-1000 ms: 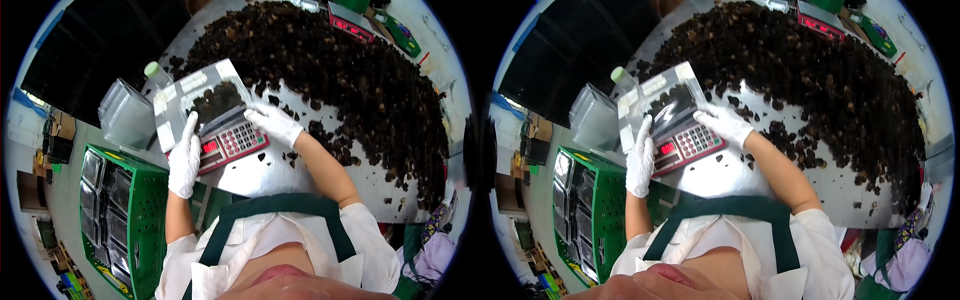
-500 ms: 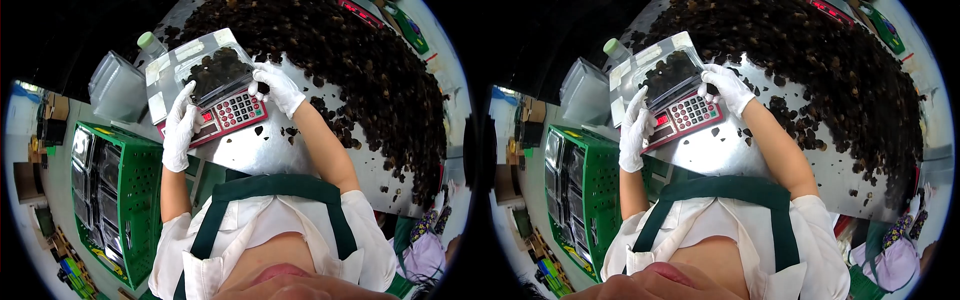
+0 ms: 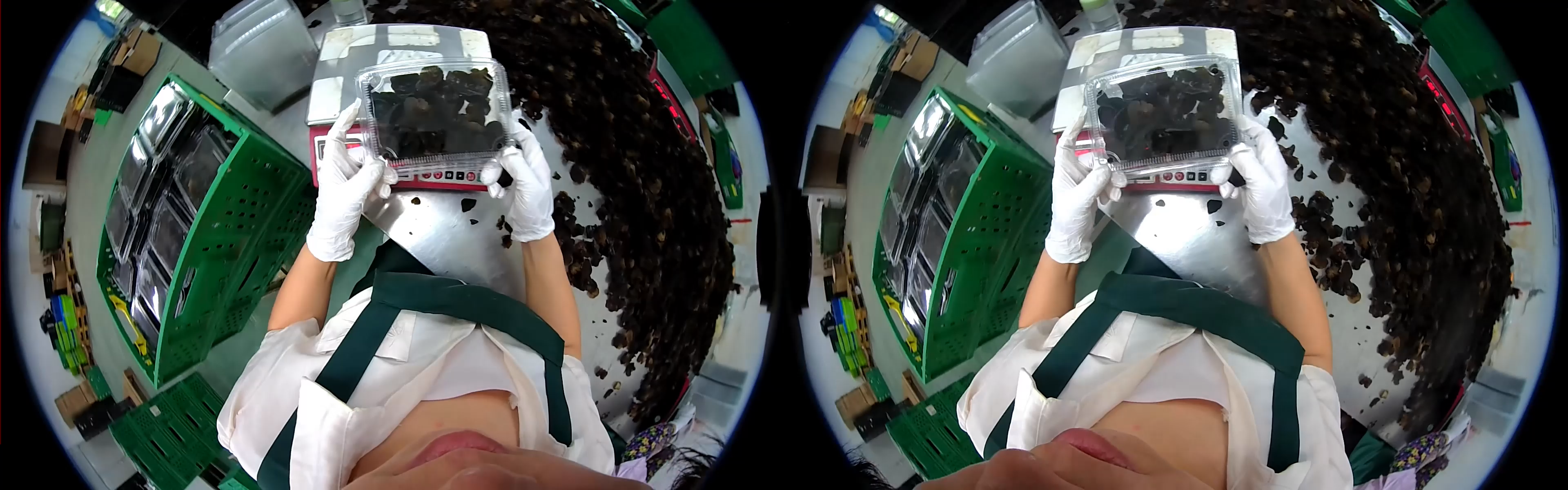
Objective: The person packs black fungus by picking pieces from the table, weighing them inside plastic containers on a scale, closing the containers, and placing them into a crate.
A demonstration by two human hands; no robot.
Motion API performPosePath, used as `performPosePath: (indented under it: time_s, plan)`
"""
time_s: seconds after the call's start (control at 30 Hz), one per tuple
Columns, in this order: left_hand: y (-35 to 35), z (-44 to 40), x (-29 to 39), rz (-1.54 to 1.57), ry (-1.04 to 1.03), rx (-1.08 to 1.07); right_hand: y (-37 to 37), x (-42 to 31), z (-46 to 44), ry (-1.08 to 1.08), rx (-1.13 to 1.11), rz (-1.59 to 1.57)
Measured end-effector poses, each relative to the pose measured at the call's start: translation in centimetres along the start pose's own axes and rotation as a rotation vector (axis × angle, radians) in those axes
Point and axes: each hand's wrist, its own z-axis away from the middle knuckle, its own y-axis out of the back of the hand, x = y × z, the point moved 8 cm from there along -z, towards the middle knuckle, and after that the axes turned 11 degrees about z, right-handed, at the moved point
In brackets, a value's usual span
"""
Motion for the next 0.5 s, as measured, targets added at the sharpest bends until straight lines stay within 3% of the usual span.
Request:
performPosePath:
  time_s: [0.1,0.17,0.23,0.3,0.33,0.37,0.43,0.47,0.5]
  plan:
    - [1.1,1.6,1.7,-0.154,0.032,-0.121,-0.3,-0.9,1.2,0.069,-0.13,-0.016]
    - [2.6,2.0,3.6,-0.255,-0.124,-0.22,-0.4,-1.0,2.0,-0.002,-0.12,-0.053]
    - [5.0,2.9,3.2,-0.128,0.074,-0.158,-1.7,-0.8,2.7,0.017,-0.299,-0.027]
    - [5.8,3.9,1.1,-0.288,0.318,-0.179,-3.5,1.6,2.8,-0.072,-0.482,-0.08]
    - [3.4,6.5,3.9,-0.153,0.282,-0.238,-5.1,0.8,3.0,-0.102,-0.435,0.028]
    - [3.7,6.8,4.6,-0.213,0.173,-0.207,-6.1,0.9,2.7,-0.106,-0.469,0.023]
    - [5.8,8.1,6.4,0.024,0.23,-0.027,-8.1,0.1,2.4,-0.015,-0.547,-0.098]
    - [5.3,8.8,9.4,0.088,0.1,0.05,-8.5,-0.4,2.4,0.003,-0.554,-0.058]
    - [7.3,9.3,11.8,-0.066,-0.044,0.089,-8.6,-0.7,2.5,-0.009,-0.511,-0.025]
